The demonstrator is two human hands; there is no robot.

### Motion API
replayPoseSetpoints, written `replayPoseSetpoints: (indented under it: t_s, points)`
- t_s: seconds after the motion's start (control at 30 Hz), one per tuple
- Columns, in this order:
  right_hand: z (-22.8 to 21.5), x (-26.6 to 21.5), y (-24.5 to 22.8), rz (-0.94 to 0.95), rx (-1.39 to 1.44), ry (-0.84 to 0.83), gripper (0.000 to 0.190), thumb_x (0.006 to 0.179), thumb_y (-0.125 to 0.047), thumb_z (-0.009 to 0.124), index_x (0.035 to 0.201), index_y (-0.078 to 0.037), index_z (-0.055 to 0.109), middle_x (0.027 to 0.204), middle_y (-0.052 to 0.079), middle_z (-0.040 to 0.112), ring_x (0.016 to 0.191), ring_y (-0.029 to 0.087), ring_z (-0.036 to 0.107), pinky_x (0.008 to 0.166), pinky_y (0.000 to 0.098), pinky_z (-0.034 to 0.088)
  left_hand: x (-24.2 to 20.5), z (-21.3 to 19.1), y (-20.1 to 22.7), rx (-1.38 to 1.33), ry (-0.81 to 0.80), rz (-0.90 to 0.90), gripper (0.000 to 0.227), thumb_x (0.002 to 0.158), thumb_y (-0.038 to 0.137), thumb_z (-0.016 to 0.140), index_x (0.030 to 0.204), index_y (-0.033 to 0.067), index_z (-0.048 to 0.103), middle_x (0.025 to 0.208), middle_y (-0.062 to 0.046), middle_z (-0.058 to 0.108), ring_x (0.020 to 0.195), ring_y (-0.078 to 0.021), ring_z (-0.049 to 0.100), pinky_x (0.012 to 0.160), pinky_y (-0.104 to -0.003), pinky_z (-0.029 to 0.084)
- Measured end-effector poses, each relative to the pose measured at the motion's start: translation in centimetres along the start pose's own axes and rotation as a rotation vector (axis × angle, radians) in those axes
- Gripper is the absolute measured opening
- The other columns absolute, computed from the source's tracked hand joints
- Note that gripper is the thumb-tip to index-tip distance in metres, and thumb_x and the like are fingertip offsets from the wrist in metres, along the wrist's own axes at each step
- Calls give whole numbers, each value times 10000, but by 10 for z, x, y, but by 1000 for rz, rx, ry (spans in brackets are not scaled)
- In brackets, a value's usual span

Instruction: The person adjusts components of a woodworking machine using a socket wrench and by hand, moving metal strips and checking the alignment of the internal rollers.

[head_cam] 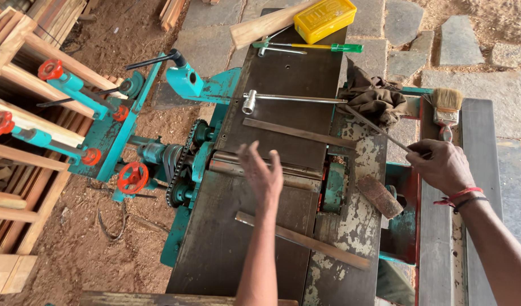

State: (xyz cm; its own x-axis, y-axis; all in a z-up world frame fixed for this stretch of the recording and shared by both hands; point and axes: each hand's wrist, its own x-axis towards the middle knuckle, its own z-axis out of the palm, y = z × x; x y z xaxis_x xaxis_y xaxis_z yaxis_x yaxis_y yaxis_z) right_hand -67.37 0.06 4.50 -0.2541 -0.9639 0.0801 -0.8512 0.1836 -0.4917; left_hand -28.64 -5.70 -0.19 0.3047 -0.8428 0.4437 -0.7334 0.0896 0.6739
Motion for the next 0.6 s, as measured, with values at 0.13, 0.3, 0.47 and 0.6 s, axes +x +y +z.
replayPoseSetpoints:
  t_s: [0.13, 0.3, 0.47, 0.6]
  points:
    - [3, -5, -8, -21, 187, -35, 271, 963, -252, 679, 1099, -39, 778, 842, 135, 786, 718, 205, 772, 715, 362, 608, -7, -5, 43, -374, -322, -118, 512, 974, 422, 585, 1342, 65, 576, 1344, -192, 634, 1279, -316, 629, 1070, -461, 529]
    - [-8, -23, -49, -74, 173, -106, 273, 950, -234, 684, 1136, -57, 779, 821, 121, 802, 632, 172, 752, 604, 344, 594, -15, -11, 87, -737, -667, -249, 570, 988, 378, 630, 1413, 13, 526, 1253, -163, 656, 1165, -270, 680, 949, -414, 588]
    - [-17, -35, -88, -125, 326, -233, 276, 928, -253, 685, 1097, -53, 773, 767, 90, 799, 635, 140, 751, 547, 316, 586, -12, -6, 105, -1062, -697, -477, 453, 1016, 332, 618, 1334, 10, 594, 1147, -196, 733, 1018, -223, 740, 885, -363, 623]
    - [-21, -33, -97, -199, 358, -261, 251, 923, -213, 677, 1064, -32, 779, 723, 91, 782, 632, 127, 747, 577, 309, 591, -7, -15, 101, -1223, -623, -631, 348, 957, 328, 665, 1195, 75, 651, 1022, -151, 768, 884, -221, 788, 759, -359, 671]
